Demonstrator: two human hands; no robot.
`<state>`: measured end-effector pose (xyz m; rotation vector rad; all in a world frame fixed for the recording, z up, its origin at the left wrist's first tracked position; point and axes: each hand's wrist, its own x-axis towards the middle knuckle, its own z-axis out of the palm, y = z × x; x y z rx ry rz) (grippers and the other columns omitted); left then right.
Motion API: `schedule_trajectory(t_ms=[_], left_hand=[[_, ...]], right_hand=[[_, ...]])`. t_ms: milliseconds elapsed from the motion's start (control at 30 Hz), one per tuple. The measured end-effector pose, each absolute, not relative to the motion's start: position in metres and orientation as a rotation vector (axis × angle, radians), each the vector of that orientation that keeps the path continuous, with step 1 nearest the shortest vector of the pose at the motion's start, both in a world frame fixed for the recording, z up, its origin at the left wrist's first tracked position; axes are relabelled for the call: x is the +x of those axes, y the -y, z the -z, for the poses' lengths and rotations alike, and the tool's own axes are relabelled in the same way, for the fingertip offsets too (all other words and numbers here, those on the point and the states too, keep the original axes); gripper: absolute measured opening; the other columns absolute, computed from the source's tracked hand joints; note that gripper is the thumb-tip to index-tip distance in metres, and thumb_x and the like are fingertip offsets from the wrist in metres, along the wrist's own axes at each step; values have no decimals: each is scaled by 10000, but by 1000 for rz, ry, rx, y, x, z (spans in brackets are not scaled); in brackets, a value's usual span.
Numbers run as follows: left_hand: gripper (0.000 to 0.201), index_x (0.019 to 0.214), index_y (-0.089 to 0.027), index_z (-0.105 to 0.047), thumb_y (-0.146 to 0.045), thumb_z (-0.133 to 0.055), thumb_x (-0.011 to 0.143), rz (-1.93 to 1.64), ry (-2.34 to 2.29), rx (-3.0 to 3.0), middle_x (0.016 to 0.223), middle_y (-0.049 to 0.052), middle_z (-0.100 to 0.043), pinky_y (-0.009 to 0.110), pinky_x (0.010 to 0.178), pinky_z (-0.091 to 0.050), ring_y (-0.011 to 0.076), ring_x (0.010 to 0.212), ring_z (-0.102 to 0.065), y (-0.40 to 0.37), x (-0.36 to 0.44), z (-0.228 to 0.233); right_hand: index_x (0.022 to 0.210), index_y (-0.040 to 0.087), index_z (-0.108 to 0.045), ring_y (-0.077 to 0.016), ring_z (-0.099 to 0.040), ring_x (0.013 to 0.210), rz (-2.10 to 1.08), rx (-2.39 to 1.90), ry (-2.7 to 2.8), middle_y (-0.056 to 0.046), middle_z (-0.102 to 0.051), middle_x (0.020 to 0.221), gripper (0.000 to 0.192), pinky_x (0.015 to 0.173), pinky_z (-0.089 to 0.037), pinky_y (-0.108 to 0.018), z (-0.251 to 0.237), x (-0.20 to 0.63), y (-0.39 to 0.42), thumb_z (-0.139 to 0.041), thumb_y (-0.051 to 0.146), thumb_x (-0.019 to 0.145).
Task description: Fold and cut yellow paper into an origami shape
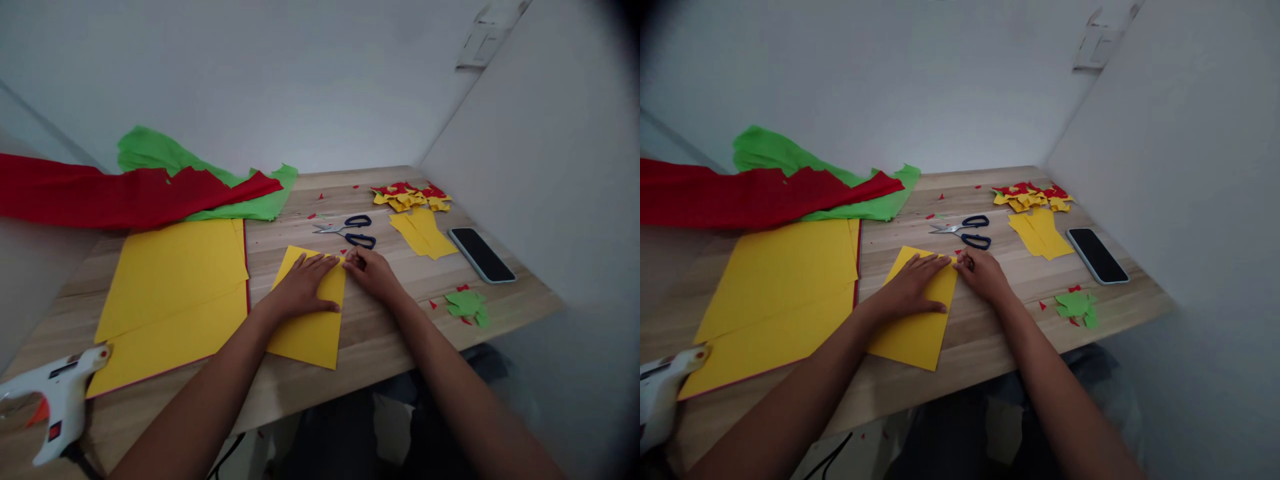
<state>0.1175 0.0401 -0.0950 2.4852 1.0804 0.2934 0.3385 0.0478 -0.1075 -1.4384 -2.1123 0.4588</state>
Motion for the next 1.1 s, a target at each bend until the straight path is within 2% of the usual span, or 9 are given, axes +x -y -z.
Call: schedule_trajectory(t_ms=[100, 200, 467, 800, 967, 1100], left_hand=[[925, 1513, -236, -345, -614, -718, 756, -290, -1063, 2468, 1573, 118, -399, 495, 1221, -140, 306, 1474, -300, -41, 117, 94], [898, 1502, -231, -371, -598, -723, 761, -288, -1068, 2460, 1575, 112, -398, 491, 1225, -138, 297, 1475, -303, -42, 117, 93], [906, 1502, -256, -371, -571, -749, 741, -264, -1061, 2466, 1570, 91, -410, 509, 1226, -129, 300, 1480, -287, -44, 117, 93], [892, 1512, -277, -350, -523, -746, 752, -250, -1095, 2456, 1570, 78, -413, 490, 1226, -152, 295, 1487, -277, -44, 117, 95], [847, 1482, -247, -412, -520, -748, 754, -251, -1096, 2474, 1557, 87, -433, 494, 1221, -177, 296, 1480, -291, -44, 118, 94], [682, 1411, -245, -509, -503, -696, 808, -231, -1123, 2514, 1557, 75, -434, 525, 1206, -199, 305, 1462, -324, -42, 121, 92]], right_hand=[[740, 213, -610, -176, -586, 746, -582, -1278, 2244, 11, -657, 740, 149, 758, -393, -307, 104, 346, -42, -728, 278, 802], [720, 212, -605, -198, -575, 814, -636, -1178, 2323, 11, -665, 767, 203, 805, -360, -337, 99, 349, -38, -801, 260, 723], [733, 209, -586, -175, -546, 744, -649, -1253, 2249, 16, -622, 720, 139, 739, -360, -310, 102, 346, -41, -712, 154, 750], [693, 224, -521, -143, -516, 612, -560, -1414, 2020, 35, -595, 663, 156, 593, -356, -256, 114, 344, -53, -635, 174, 788], [722, 230, -507, -191, -553, 691, -397, -1493, 1897, -24, -623, 726, 141, 654, -391, -292, 116, 337, -61, -588, 142, 798], [889, 219, -563, -216, -598, 808, -350, -1447, 1893, -71, -675, 910, 104, 754, -444, -321, 116, 333, -54, -536, 135, 834]])
